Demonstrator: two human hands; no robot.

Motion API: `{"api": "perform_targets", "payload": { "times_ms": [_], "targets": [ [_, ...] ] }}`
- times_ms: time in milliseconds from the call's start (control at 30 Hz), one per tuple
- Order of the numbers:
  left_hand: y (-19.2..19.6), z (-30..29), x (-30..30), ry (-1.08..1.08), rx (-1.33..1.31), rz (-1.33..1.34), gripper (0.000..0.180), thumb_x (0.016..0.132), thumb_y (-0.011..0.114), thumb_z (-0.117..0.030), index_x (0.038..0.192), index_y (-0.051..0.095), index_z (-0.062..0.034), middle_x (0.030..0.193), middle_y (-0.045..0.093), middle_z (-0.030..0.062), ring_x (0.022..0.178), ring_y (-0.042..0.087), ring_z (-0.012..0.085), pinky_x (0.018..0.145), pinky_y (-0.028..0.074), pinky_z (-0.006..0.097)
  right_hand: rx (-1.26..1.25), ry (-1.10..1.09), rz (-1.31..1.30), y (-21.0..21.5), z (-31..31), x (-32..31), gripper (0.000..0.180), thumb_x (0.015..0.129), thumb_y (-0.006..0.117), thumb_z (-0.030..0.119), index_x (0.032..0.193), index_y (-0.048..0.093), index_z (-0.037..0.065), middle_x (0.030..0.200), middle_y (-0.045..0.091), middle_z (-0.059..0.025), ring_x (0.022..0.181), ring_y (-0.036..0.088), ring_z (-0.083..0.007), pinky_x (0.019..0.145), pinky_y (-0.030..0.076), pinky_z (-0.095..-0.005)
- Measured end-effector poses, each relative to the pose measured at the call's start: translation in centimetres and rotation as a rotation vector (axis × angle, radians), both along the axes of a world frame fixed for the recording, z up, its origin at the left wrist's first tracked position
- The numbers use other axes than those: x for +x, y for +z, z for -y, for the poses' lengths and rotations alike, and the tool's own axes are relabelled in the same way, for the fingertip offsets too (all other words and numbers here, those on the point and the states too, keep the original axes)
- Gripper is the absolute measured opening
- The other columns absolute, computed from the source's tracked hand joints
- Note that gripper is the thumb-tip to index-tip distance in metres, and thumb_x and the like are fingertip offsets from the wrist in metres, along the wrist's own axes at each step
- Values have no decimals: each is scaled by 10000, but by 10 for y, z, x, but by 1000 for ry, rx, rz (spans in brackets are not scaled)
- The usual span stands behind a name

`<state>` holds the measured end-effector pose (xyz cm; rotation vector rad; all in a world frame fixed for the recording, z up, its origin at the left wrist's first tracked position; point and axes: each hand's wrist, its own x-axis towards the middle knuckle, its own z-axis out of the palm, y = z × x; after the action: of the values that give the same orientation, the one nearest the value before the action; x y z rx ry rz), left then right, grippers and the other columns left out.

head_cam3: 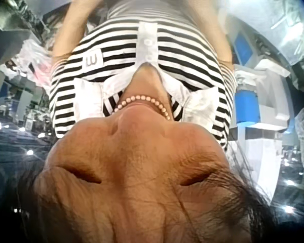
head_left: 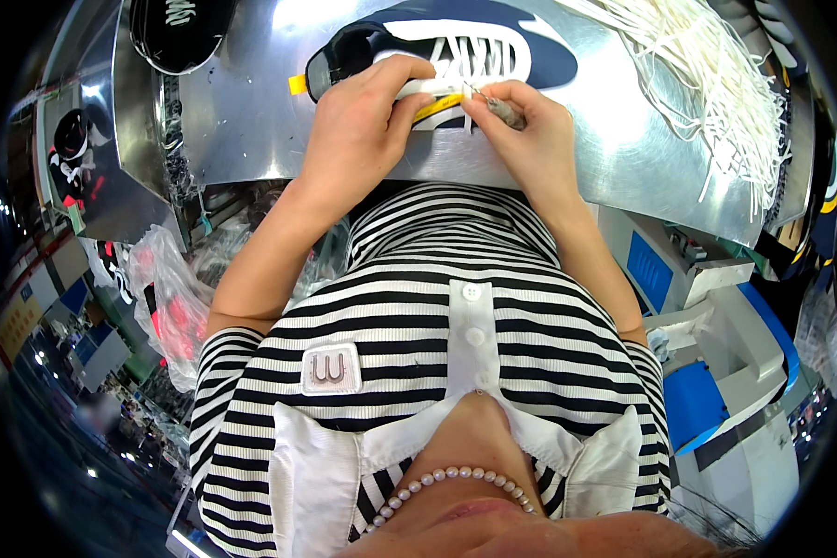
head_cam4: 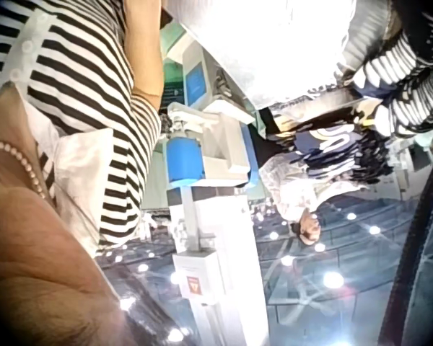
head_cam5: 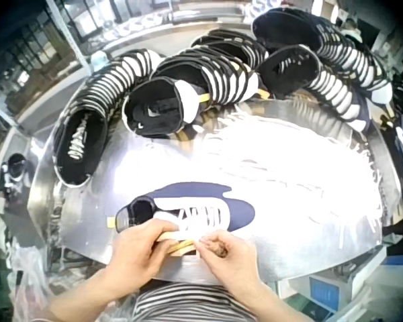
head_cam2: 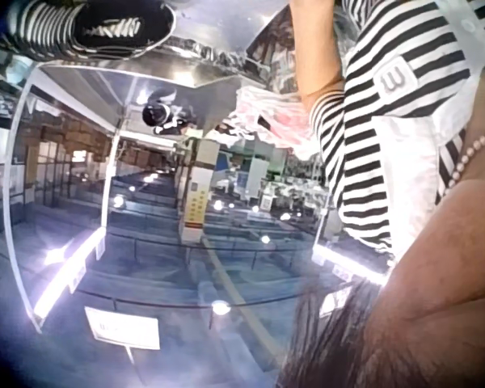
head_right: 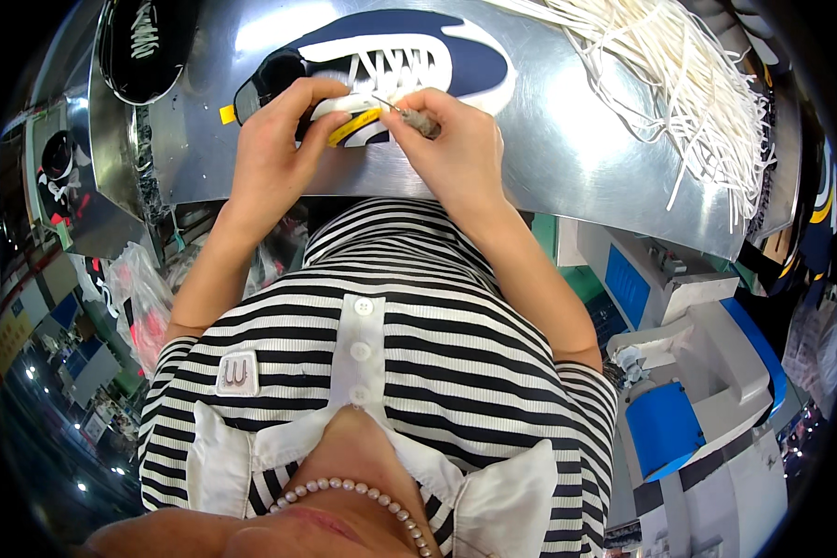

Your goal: The person threads white laces through the eyelets of a blue and white sneaker on a metal workbench.

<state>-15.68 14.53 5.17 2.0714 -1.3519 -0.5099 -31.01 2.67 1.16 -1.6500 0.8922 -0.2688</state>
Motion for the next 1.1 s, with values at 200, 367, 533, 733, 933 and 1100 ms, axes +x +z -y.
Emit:
{"api": "perform_targets", "payload": {
  "times_ms": [200, 367, 533, 733, 933, 1100],
  "targets": [
    [-7, 0, 7, 0, -42, -7, 240, 907, 689, -121, 1120, 633, -26, 944, 701, 113, 787, 675, 206, 704, 513, 289, 449, -179, 470, -7, -2, 16, 149, 864, 748, 145, 937, 722, 18, 723, 679, 18, 617, 549, -28, 579, 437, -192],
    [-5, 4, 3, -20, -5, -34, 256, 890, 714, -182, 1089, 644, -39, 936, 714, 122, 778, 693, 247, 693, 518, 303, 206, -164, 394, -13, 3, 24, 160, 886, 731, 139, 951, 710, -6, 814, 677, 25, 694, 552, -11, 610, 435, -175],
    [-12, 11, -1, 68, 21, 18, 267, 866, 736, -218, 1054, 653, -49, 911, 721, 114, 766, 699, 253, 666, 519, 310, 61, -107, 365, -3, 0, 21, 233, 920, 695, 165, 1063, 605, 4, 812, 683, -21, 702, 576, -52, 631, 455, -205],
    [-11, 12, 0, 98, 36, -13, 272, 848, 753, -225, 1028, 664, -42, 921, 726, 111, 743, 700, 243, 644, 516, 307, -71, 125, 87, 14, -5, -10, 187, 971, 614, 173, 1049, 528, 27, 801, 684, -119, 684, 656, -193, 628, 488, -304],
    [-13, 13, 3, 48, -11, 2, 292, 836, 762, -221, 1051, 677, -42, 901, 719, 125, 731, 691, 262, 626, 509, 311, -84, 136, 52, 8, 1, -3, 174, 959, 623, 169, 999, 538, 22, 744, 686, -104, 634, 663, -215, 596, 495, -323],
    [-21, 8, -2, -151, -234, 187, 250, 829, 749, -124, 1057, 684, -46, 793, 680, 108, 638, 636, 266, 575, 484, 342, -29, 127, -51, 16, 3, 11, 186, 968, 603, 189, 981, 537, 16, 723, 683, -109, 652, 675, -240, 611, 504, -338]
  ]
}}
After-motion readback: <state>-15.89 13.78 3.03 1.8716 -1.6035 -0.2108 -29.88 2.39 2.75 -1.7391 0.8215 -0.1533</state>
